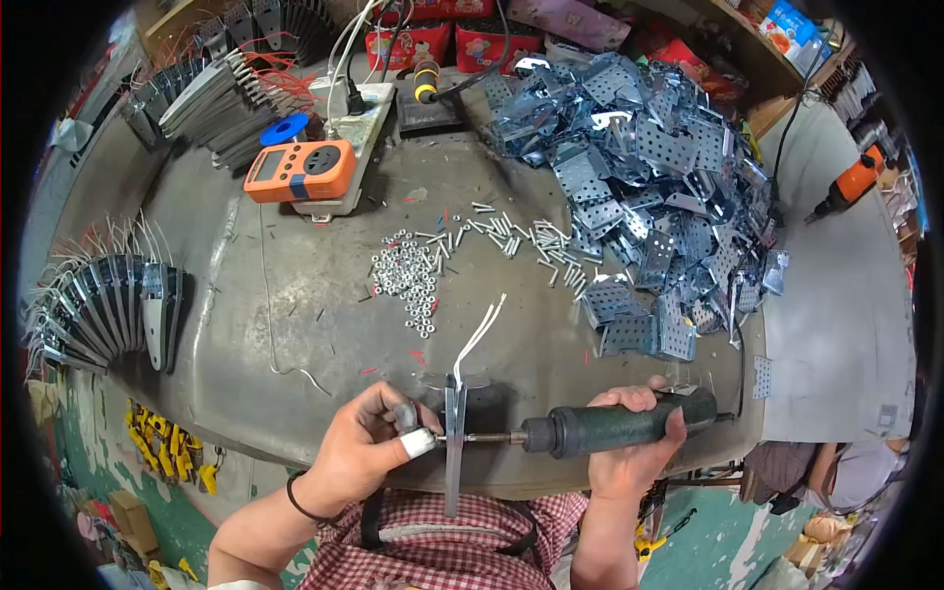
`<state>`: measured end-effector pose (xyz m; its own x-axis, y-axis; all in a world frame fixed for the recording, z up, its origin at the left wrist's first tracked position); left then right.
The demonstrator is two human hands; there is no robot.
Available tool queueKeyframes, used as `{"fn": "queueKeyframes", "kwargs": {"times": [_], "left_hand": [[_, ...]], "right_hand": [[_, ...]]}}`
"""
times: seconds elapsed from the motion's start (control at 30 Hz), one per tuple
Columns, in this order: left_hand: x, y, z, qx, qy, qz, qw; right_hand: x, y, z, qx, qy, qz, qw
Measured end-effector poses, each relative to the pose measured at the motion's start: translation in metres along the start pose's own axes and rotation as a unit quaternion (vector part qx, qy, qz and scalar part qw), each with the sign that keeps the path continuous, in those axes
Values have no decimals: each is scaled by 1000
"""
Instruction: The person assembles metal bracket components by inserting wires and perforated plates, fastening screws with an electric screwdriver, and handling the assembled units.
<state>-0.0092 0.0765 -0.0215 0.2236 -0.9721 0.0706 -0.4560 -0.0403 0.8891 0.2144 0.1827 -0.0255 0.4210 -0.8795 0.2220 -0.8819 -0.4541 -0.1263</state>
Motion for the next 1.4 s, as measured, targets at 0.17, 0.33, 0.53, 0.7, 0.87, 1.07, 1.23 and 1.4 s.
{"fn": "queueKeyframes", "kwargs": {"times": [0.17,0.33,0.53,0.7,0.87,1.07,1.23,1.4], "left_hand": [[2,-10,-2,57,-3,30,998],[-10,31,-21,-311,-169,5,935],[-16,50,-50,-501,-277,-86,815],[-17,39,-47,-485,-302,-31,820],[-23,38,-49,-470,-311,-40,825],[-26,38,-47,-463,-325,-41,824],[-24,39,-45,-454,-335,-94,820],[-22,35,-20,-470,-205,79,855]], "right_hand": [[2,-1,-3,11,-5,-1,1000],[3,-3,-5,19,15,2,1000],[-4,5,2,-14,-27,6,1000],[-8,5,0,-18,-57,6,998],[-10,4,-4,-24,-99,0,995],[-9,4,2,-23,-69,5,997],[-6,3,5,-4,-28,2,1000],[-5,-7,7,82,-19,38,996]]}}
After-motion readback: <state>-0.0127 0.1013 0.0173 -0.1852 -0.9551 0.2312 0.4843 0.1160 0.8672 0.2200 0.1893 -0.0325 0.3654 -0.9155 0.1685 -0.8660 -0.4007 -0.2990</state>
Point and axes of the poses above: each hand's wrist, its own x-axis away from the middle knuckle, its own z-axis out of the back of the hand, y = z × x, the point moved 8 cm from there along -x, towards the middle knuckle, and after that the axes turned 13 degrees about -z, right-handed, at the moved point
